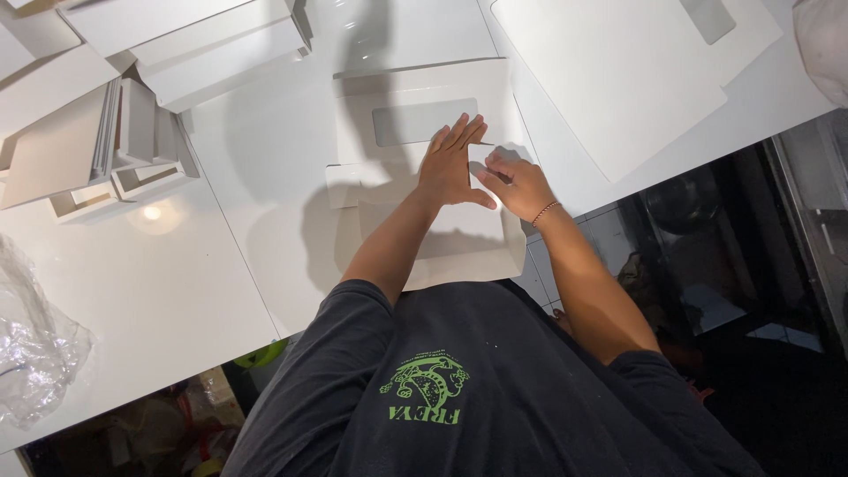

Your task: Folding and assembling a cardboard box from a flat template.

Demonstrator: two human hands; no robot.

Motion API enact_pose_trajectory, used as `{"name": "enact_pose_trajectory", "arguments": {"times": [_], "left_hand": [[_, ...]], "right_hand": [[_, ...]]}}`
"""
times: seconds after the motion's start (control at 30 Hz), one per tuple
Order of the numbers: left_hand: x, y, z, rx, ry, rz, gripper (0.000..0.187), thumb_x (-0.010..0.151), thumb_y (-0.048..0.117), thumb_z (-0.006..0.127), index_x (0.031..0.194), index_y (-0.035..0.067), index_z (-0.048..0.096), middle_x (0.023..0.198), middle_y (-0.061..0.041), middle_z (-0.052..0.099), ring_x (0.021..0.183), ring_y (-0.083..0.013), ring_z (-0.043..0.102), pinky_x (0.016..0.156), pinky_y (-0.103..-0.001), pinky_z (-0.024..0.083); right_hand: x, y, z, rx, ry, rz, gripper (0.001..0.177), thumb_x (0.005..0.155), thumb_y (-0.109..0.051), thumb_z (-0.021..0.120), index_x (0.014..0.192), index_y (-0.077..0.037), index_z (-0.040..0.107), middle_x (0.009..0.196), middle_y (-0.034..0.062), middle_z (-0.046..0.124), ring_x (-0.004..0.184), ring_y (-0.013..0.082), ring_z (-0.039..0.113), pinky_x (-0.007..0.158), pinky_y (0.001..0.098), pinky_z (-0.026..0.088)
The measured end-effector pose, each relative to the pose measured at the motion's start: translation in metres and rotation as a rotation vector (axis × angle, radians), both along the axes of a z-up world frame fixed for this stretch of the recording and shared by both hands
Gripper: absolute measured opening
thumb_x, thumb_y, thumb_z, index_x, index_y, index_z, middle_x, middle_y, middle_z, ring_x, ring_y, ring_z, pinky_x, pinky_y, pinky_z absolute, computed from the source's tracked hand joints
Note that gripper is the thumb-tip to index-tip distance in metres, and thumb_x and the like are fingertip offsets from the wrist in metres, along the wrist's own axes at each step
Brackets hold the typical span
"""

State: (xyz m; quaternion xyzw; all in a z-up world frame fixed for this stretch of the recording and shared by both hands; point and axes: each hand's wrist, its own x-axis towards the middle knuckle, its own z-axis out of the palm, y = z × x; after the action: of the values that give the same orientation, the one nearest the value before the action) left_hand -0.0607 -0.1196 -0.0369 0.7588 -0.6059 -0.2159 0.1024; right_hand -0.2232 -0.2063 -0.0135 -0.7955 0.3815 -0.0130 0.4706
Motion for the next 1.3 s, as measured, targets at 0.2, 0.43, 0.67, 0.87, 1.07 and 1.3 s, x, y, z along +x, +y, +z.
{"name": "enact_pose_trajectory", "arguments": {"times": [0.2, 0.43, 0.67, 0.87, 1.07, 1.3], "left_hand": [[0.016, -0.004, -0.039, -0.160, 0.291, 0.061, 0.108, 0.076, 0.074, 0.074, 0.159, 0.021, 0.030, 0.167, -0.002, 0.031, 0.157, -0.0191, 0.021, 0.130, -0.035, 0.010], [0.012, -0.007, -0.064, -0.045, -0.076, -0.108, 0.058, 0.108, 0.055, 0.035, 0.161, 0.030, 0.034, 0.171, 0.002, 0.019, 0.159, -0.0195, 0.007, 0.128, -0.037, 0.001], [0.014, -0.008, -0.056, -0.004, -0.128, -0.148, 0.058, 0.110, 0.054, 0.034, 0.162, 0.030, 0.030, 0.172, 0.001, 0.013, 0.159, -0.0196, 0.004, 0.129, -0.037, 0.002], [0.012, -0.009, -0.050, 0.038, -0.112, -0.148, 0.058, 0.111, 0.054, 0.021, 0.163, 0.030, 0.026, 0.173, 0.001, 0.009, 0.159, -0.0216, 0.001, 0.129, -0.038, 0.000], [0.011, -0.011, -0.052, 0.098, -0.155, -0.147, 0.055, 0.112, 0.044, 0.031, 0.165, 0.032, 0.022, 0.173, 0.003, 0.004, 0.159, -0.0197, -0.003, 0.129, -0.038, -0.001], [0.006, -0.008, -0.028, 0.152, -0.097, -0.131, 0.060, 0.110, 0.049, 0.037, 0.165, 0.031, 0.022, 0.173, 0.003, 0.004, 0.159, -0.0197, -0.005, 0.128, -0.038, -0.005]], "right_hand": [[0.013, -0.001, 0.033, -0.092, 0.314, 0.228, 0.074, 0.099, -0.071, 0.038, 0.139, -0.014, 0.064, 0.149, 0.0119, 0.054, 0.140, 0.0349, 0.046, 0.115, 0.0422, 0.038], [0.036, -0.003, 0.075, -0.003, 0.539, 0.427, 0.103, 0.092, -0.083, -0.002, 0.151, -0.017, 0.052, 0.161, 0.0163, 0.038, 0.150, 0.0416, 0.030, 0.125, 0.0488, 0.019], [0.011, -0.018, 0.072, 0.057, 0.294, 0.167, 0.086, 0.101, -0.074, 0.018, 0.143, -0.012, 0.059, 0.146, 0.0167, 0.056, 0.140, 0.0401, 0.044, 0.117, 0.0502, 0.036], [0.024, -0.021, 0.021, -0.157, 0.401, 0.356, 0.096, 0.098, -0.080, 0.019, 0.147, -0.006, 0.055, 0.152, 0.0138, 0.042, 0.144, 0.0353, 0.039, 0.116, 0.0444, 0.041], [0.042, -0.015, 0.059, -0.125, 0.679, 0.475, 0.114, 0.088, -0.090, 0.006, 0.161, -0.005, 0.028, 0.157, 0.0127, 0.030, 0.151, 0.0332, 0.029, 0.123, 0.0435, 0.032], [0.031, -0.003, 0.095, -0.084, 0.734, 0.517, 0.110, 0.091, -0.086, 0.005, 0.150, -0.003, 0.049, 0.157, 0.0153, 0.038, 0.151, 0.0362, 0.031, 0.123, 0.0436, 0.029]]}}
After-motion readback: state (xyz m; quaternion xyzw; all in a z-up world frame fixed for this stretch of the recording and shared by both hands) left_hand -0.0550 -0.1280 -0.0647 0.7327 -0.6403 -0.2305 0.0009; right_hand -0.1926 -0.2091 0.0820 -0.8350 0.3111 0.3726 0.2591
